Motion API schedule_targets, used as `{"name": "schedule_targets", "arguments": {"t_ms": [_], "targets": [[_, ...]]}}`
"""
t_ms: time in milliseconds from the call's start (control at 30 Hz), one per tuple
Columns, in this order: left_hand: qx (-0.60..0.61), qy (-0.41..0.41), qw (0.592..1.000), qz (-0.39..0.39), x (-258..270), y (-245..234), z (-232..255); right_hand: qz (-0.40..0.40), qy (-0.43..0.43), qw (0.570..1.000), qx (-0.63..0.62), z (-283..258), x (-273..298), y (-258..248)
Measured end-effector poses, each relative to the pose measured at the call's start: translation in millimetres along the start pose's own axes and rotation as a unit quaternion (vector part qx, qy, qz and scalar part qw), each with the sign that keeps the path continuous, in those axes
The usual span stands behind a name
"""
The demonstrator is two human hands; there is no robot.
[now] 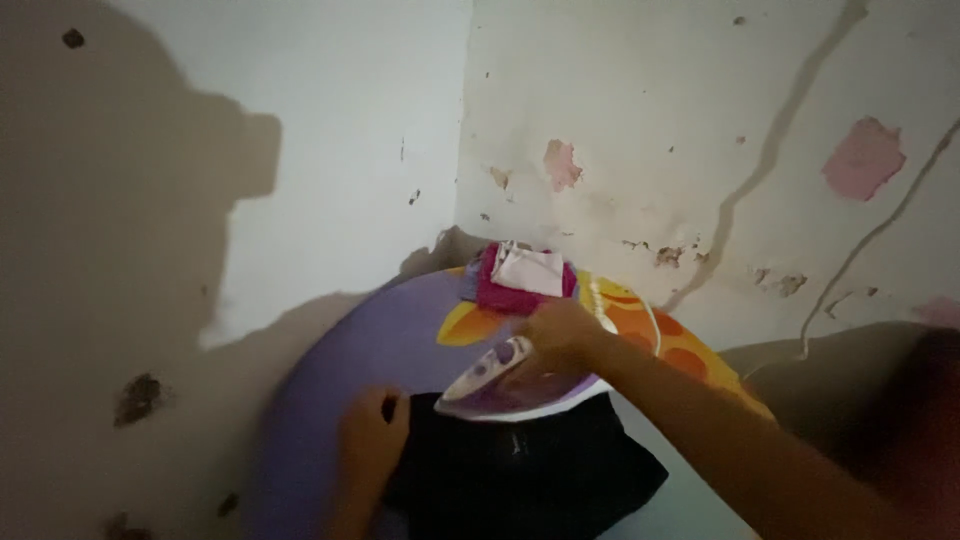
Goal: The recorder is ironing white and black clothes on an ironing board.
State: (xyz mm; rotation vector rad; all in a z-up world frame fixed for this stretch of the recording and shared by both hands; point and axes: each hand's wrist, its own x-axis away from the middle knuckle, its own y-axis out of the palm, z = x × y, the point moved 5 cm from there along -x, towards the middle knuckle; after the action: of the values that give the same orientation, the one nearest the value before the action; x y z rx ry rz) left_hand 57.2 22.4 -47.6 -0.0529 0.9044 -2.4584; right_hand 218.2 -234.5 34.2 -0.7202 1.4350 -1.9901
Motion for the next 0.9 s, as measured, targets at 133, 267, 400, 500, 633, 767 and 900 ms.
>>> {"name": "schedule_targets", "arguments": {"t_ms": [133, 267, 400, 500, 633, 767, 900], "targets": [[-0.030, -0.038, 0.997, -0.062, 10, -5, 3, -0.026, 0.025, 0.997, -0.073, 4, 27, -29], [-0.047, 0.041, 0.998, 0.009, 2, -6, 6, -0.042, 0.040, 0.998, -0.032, 1, 27, -53], [-0.055, -0.007, 0.998, -0.011, -2, 4, -1, 0.021, -0.024, 0.999, -0.021, -12, 23, -46], [-0.036, 0.019, 0.999, -0.002, 3, -4, 7, -0.034, -0.003, 0.999, 0.005, -16, 24, -55], [-0.042, -0.016, 0.999, -0.028, 2, 1, 1, -0.078, 0.034, 0.996, -0.018, 15, 24, -37], [-0.032, 0.022, 0.999, -0.021, 3, -9, 12, -0.068, 0.091, 0.993, -0.028, 40, 42, -37], [-0.040, 0.023, 0.999, -0.021, 3, -6, 14, -0.086, 0.204, 0.975, 0.003, 98, 51, -2]]}}
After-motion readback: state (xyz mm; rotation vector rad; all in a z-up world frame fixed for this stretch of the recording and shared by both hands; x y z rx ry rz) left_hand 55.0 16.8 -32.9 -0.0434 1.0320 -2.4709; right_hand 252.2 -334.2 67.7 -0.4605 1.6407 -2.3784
